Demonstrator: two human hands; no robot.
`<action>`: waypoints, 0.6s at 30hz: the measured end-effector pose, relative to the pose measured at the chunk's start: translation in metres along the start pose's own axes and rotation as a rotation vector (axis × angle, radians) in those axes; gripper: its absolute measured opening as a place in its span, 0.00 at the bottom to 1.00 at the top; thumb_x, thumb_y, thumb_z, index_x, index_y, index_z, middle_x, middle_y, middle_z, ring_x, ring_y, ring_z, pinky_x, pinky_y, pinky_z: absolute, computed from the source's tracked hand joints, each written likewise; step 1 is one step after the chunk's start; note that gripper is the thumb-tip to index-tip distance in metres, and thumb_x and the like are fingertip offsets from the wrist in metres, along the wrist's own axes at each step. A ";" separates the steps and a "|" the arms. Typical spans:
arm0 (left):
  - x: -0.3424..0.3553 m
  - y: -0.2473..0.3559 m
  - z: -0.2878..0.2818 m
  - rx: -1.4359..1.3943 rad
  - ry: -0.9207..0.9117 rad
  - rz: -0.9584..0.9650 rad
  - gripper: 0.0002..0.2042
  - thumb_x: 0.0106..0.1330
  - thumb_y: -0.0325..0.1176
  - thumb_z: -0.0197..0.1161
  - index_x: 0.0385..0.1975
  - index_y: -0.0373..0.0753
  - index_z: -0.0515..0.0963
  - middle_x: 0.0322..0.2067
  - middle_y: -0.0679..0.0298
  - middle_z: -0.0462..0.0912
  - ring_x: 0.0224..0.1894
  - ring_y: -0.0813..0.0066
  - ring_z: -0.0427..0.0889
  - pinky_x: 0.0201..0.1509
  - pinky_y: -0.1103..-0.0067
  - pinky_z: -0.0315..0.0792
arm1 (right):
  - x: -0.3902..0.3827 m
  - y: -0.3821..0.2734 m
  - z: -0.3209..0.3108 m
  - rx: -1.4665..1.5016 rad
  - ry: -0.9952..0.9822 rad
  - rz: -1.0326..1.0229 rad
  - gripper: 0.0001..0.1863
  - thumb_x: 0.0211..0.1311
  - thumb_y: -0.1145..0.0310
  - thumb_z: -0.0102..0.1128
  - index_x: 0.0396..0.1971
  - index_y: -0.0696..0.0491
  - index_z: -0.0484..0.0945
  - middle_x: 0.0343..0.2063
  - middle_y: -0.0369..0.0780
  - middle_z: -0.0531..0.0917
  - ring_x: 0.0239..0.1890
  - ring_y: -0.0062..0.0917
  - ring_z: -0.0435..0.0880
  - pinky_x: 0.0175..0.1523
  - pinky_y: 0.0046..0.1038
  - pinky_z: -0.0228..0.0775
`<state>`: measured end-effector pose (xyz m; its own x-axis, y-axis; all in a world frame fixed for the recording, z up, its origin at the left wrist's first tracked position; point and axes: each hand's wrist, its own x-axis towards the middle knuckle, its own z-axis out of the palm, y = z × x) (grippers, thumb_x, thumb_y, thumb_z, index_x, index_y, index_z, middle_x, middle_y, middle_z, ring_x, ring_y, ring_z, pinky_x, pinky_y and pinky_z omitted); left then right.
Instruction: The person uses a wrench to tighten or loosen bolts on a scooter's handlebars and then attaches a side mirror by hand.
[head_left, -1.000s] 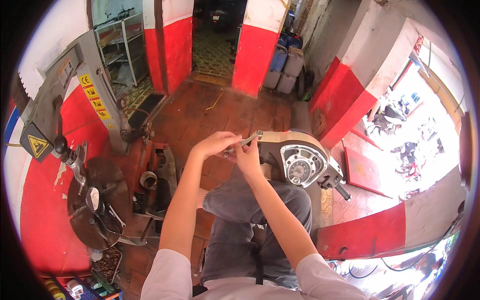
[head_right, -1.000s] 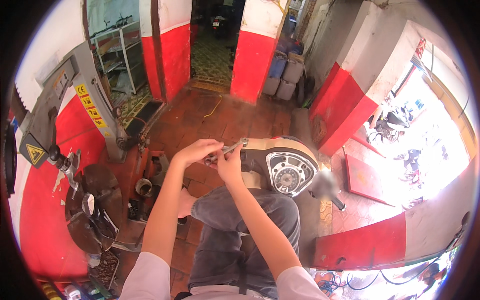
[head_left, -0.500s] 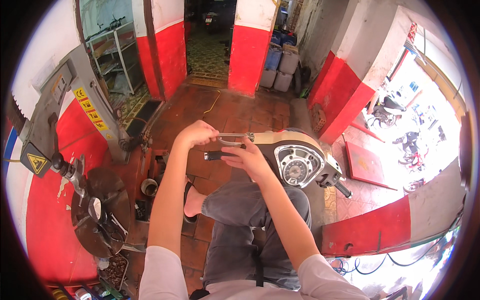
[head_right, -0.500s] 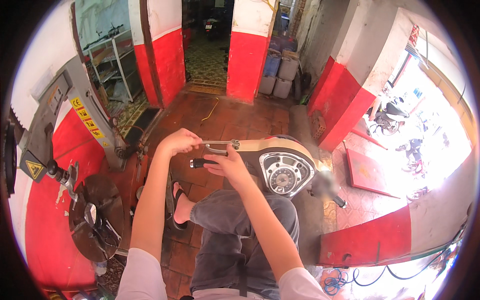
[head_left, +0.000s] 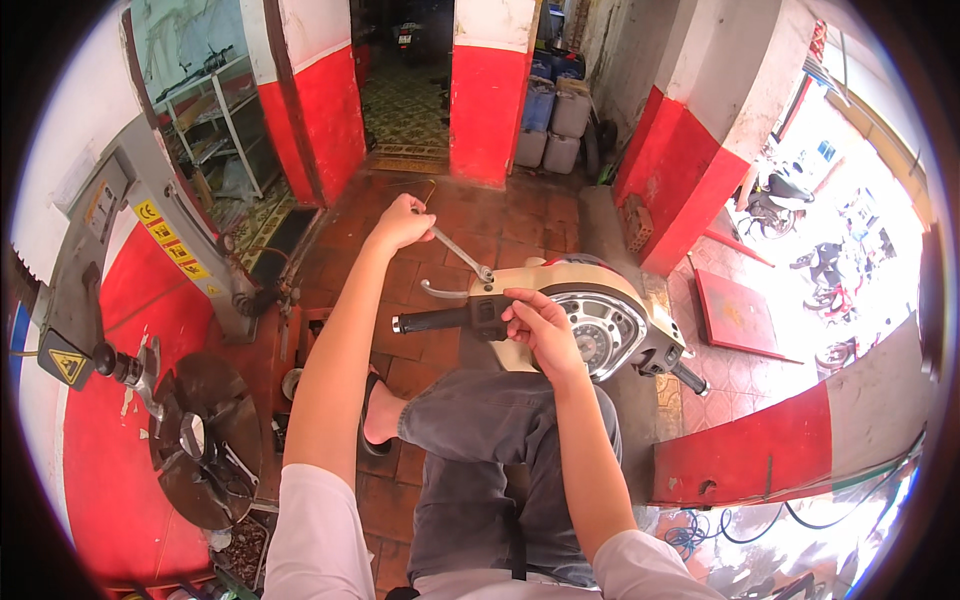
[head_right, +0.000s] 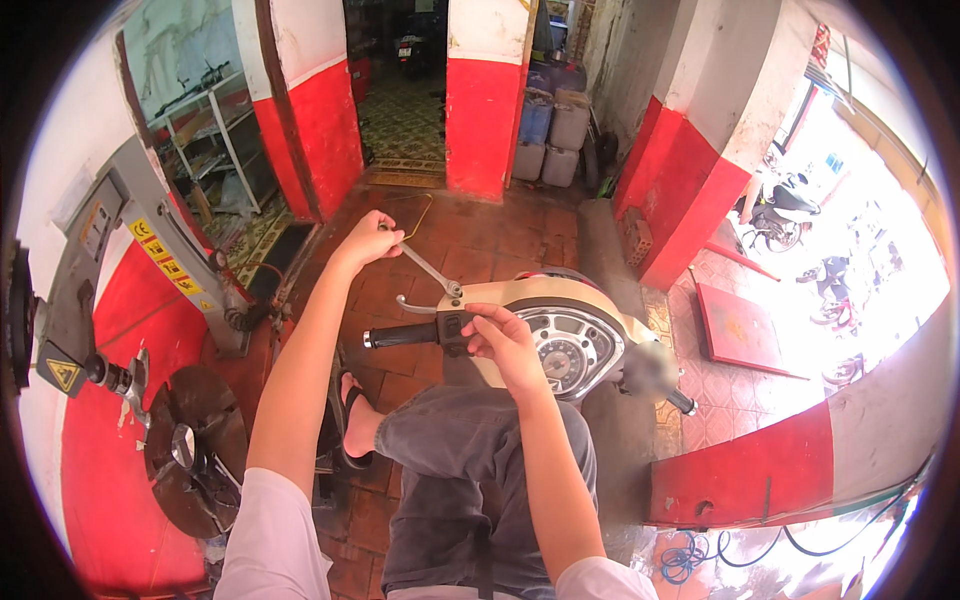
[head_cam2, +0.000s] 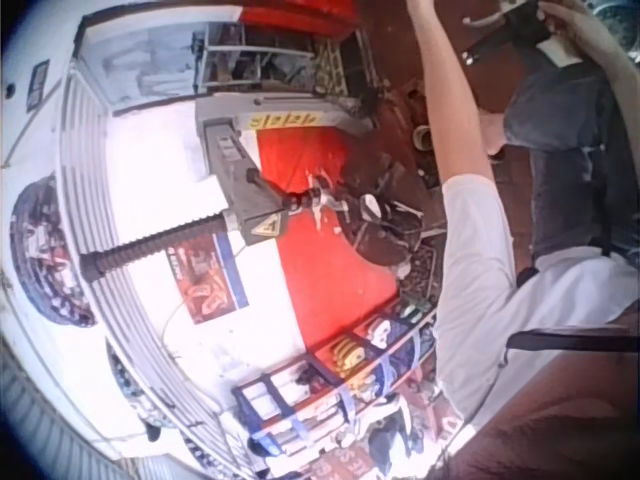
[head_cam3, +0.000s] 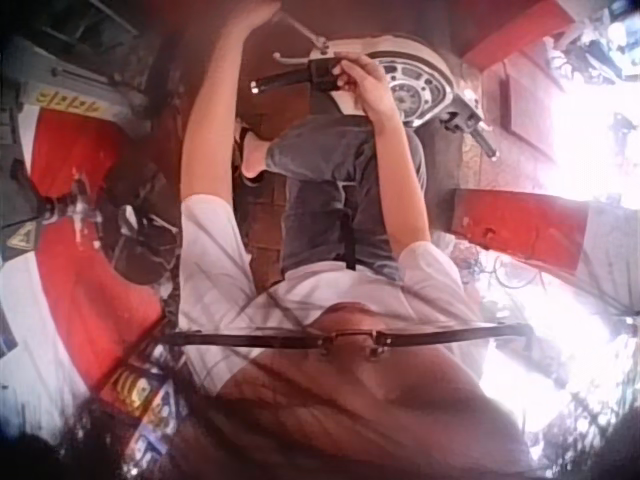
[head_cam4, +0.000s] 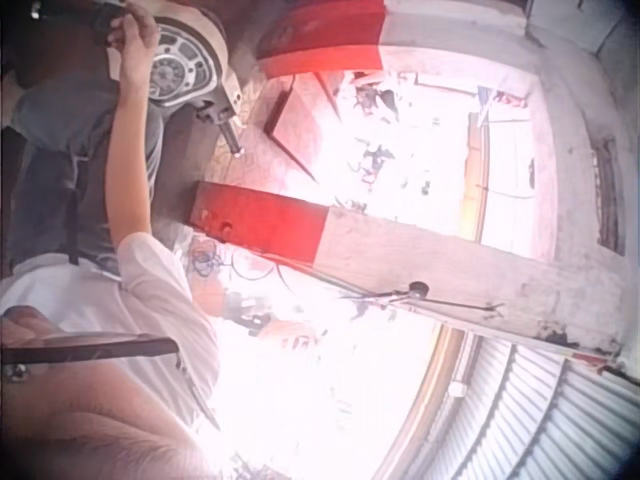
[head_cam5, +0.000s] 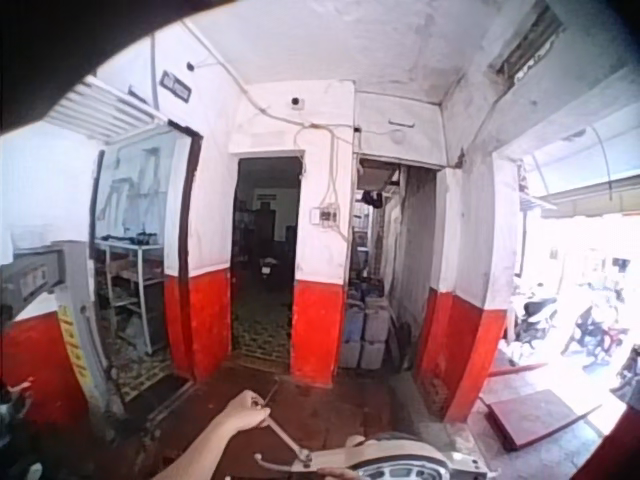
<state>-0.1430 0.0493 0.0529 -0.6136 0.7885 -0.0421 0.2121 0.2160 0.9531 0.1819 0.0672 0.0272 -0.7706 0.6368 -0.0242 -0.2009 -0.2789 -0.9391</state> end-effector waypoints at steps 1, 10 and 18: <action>0.006 0.000 0.006 -0.002 0.000 -0.001 0.11 0.67 0.28 0.63 0.46 0.32 0.74 0.32 0.62 0.81 0.33 0.76 0.84 0.36 0.78 0.81 | -0.001 0.001 0.000 0.000 0.012 -0.019 0.15 0.73 0.69 0.56 0.55 0.57 0.78 0.34 0.34 0.84 0.32 0.15 0.80 0.41 0.19 0.74; 0.027 0.051 0.125 -0.055 -0.177 0.150 0.17 0.72 0.29 0.59 0.60 0.42 0.70 0.38 0.58 0.82 0.32 0.66 0.86 0.34 0.73 0.83 | -0.005 0.006 -0.013 0.000 0.103 -0.173 0.12 0.70 0.72 0.59 0.51 0.57 0.79 0.32 0.33 0.84 0.31 0.14 0.79 0.40 0.18 0.72; 0.031 0.021 0.145 0.143 -0.077 0.567 0.15 0.74 0.37 0.55 0.57 0.43 0.69 0.39 0.59 0.80 0.40 0.68 0.82 0.43 0.71 0.76 | 0.001 0.000 -0.003 0.235 0.119 -0.319 0.11 0.65 0.80 0.56 0.47 0.59 0.79 0.27 0.32 0.77 0.28 0.17 0.75 0.36 0.21 0.67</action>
<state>-0.0474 0.1621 0.0279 -0.3189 0.8418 0.4356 0.5948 -0.1800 0.7834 0.1830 0.0699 0.0261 -0.5749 0.7925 0.2035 -0.5617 -0.2015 -0.8024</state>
